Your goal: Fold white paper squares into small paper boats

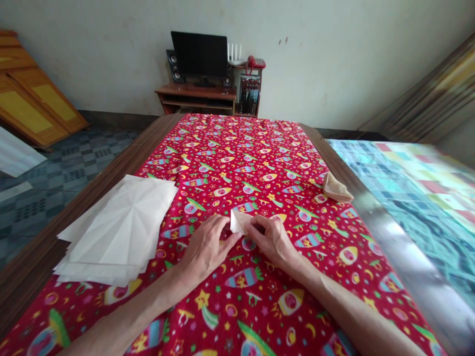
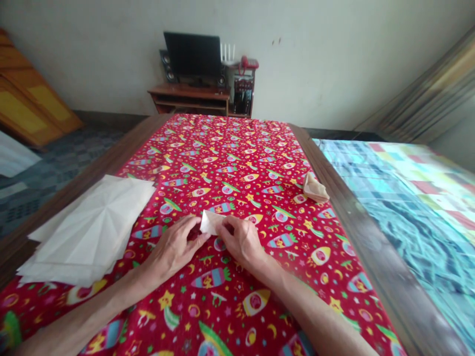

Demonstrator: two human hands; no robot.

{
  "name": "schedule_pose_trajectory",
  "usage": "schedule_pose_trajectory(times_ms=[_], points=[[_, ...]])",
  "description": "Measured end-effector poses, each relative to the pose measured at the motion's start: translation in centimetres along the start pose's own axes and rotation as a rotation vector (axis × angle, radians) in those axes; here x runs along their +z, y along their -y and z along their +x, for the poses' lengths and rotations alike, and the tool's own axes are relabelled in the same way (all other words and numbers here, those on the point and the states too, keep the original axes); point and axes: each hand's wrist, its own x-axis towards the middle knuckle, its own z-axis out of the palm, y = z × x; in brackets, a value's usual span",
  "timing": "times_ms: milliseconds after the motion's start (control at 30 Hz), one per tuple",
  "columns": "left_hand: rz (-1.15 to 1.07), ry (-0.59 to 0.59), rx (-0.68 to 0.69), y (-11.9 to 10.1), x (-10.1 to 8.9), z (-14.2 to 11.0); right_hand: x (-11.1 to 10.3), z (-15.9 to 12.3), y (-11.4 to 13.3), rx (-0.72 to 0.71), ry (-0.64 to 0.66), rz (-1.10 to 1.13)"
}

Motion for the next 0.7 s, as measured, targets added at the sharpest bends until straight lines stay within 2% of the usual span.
schedule_pose_trajectory(times_ms=[133,233,300,367,433,500,567,700], points=[[-0.017,-0.129,0.027,0.1,0.1,0.7,-0.3,-0.4,1.0,0.002,0.113,0.072],[0.085,-0.211,0.125,0.2,-1.1,1.4,-0.5,-0.5,1.0,-0.052,0.145,0.100],[0.236,-0.182,0.219,0.0,-2.2,1.7,-0.6,-0.5,0.9,-0.114,0.047,0.089],[0.417,-0.076,0.293,-0.6,-3.0,1.9,-0.9,-0.6,1.0,-0.224,-0.101,0.022],[0.512,-0.003,0.336,-1.2,-3.4,1.9,-1.1,-0.6,1.2,-0.359,-0.169,-0.105],[0.513,0.054,0.359,-1.7,-3.1,1.7,-1.3,-0.5,1.1,-0.460,-0.150,-0.247],[0.446,0.097,0.357,-1.6,-2.5,1.6,-1.2,-0.5,0.8,-0.501,-0.132,-0.354],[0.234,0.053,0.268,-0.3,-1.0,1.4,-1.0,-0.6,-0.5,-0.498,-0.115,-0.376]])
